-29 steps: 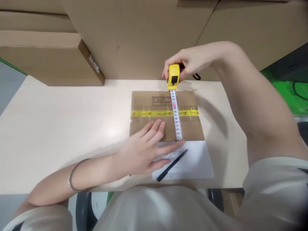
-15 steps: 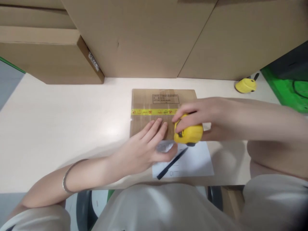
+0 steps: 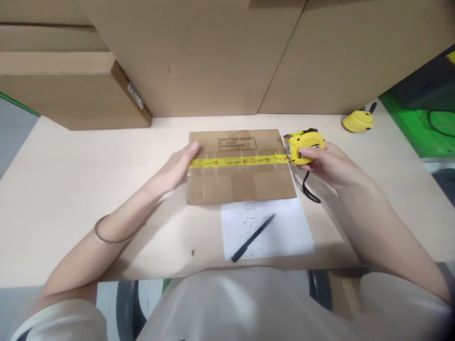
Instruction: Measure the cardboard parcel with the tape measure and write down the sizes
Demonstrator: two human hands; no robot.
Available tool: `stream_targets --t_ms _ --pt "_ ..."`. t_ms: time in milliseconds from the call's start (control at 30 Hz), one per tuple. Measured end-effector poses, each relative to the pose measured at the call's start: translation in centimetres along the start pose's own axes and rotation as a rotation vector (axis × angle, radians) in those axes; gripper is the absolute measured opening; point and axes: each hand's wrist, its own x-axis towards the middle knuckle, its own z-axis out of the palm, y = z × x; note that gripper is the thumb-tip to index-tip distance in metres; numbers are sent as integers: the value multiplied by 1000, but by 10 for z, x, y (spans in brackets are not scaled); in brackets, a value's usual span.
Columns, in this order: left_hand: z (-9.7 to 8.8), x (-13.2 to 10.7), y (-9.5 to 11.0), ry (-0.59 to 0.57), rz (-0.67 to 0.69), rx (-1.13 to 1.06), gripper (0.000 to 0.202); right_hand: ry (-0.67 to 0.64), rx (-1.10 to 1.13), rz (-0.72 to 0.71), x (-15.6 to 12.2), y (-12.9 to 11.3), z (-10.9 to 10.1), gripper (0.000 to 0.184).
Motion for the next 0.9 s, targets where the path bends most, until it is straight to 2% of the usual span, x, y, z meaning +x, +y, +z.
stream_targets --t_ms 67,100,167,233,300,367,467,533,600,667,767,833,900 --pt "3 0 2 -102 -44 -95 65 -1 41 -24 -5 -1 3 28" --pt "3 -1 5 -118 -58 -132 64 4 60 -43 -8 -3 4 30" --pt "2 -5 12 -73 -68 -191 57 18 91 -90 -15 -9 2 33" --pt "-1 -9 18 2 -22 -192 55 32 109 -141 -22 -17 -3 31" --pt "-3 -14 23 41 113 -105 65 52 116 -202 -26 -25 -8 29" --pt "-2 -18 27 57 305 36 76 86 114 -278 -28 -36 -12 28" --pt "3 -23 26 53 526 175 83 182 83 -392 -31 -53 -14 36" --pt "6 -26 20 36 616 203 91 250 -10 -447 -35 -65 -10 42" --pt "7 -28 13 31 683 223 100 262 -196 -511 -39 -78 -1 44" --pt "7 -30 6 29 721 234 108 177 -444 -571 -42 -93 15 50" --pt "7 -33 -1 13 690 211 125 -123 -681 -635 -38 -113 52 59" --pt "8 -35 -4 -2 649 189 134 -312 -785 -694 -32 -122 82 55" --pt "7 -37 -6 -6 641 182 137 -446 -919 -771 -26 -124 108 47"
